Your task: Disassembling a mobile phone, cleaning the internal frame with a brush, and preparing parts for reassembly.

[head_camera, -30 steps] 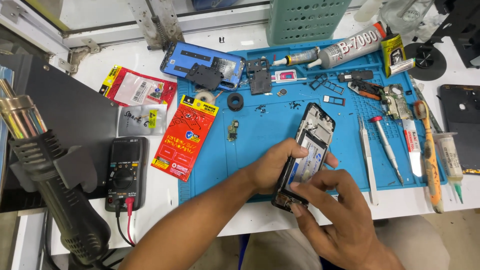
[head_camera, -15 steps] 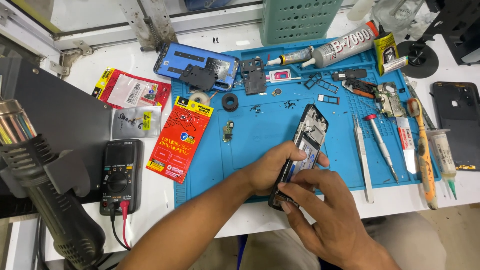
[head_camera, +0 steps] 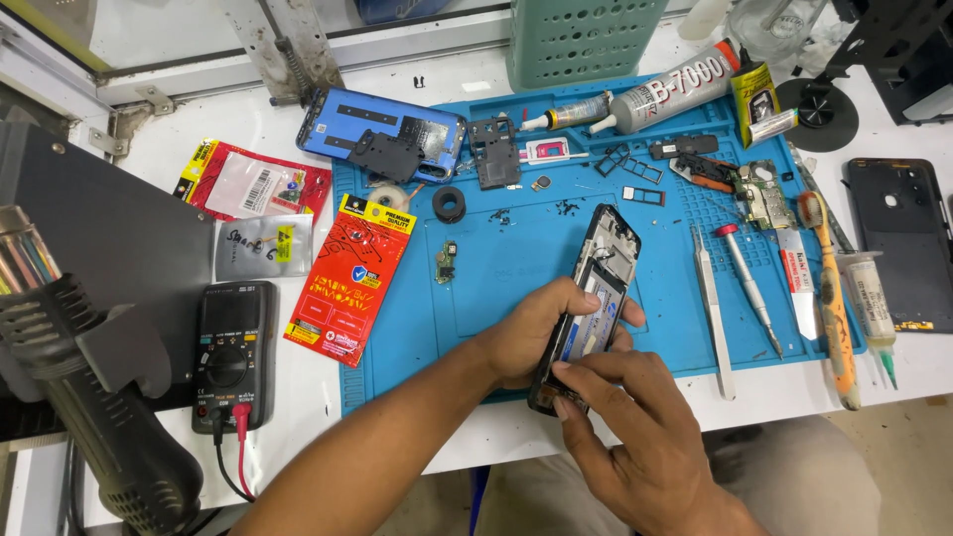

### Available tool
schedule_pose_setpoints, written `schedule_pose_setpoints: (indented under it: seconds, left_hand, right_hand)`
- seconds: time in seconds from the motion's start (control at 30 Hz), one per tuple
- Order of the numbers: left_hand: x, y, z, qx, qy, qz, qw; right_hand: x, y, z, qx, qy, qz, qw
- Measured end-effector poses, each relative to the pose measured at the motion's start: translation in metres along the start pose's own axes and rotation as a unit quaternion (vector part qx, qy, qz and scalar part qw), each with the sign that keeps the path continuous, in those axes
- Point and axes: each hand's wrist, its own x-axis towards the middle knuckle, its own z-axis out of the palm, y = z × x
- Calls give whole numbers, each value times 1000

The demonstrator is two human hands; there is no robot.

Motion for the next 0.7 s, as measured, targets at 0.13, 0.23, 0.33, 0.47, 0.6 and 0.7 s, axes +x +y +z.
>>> schedule_pose_setpoints:
  seconds: [0.13, 0.23, 0.33, 0.47, 0.6, 0.7]
  left_hand:
    - [-1, 0, 0, 38, -7, -51, 998]
    - [-1, -1, -1, 38, 5, -49, 998]
    - [0, 0, 0, 43, 11, -39, 998]
    - [0, -1, -1, 58, 12, -27, 998]
    - [0, 0, 1, 64, 23, -24, 997]
    - [-1, 0, 2, 52, 16, -35, 998]
  right_hand:
    - [-4, -3, 5, -14, 33, 71, 997]
    - [-4, -5, 7, -15, 41, 81, 996]
    - [-3, -4, 7, -13, 40, 70, 997]
    - [-5, -3, 8, -11, 41, 48, 998]
    - [-4, -6, 9, 6, 44, 62, 997]
    - [-5, -7, 9, 20, 47, 59, 997]
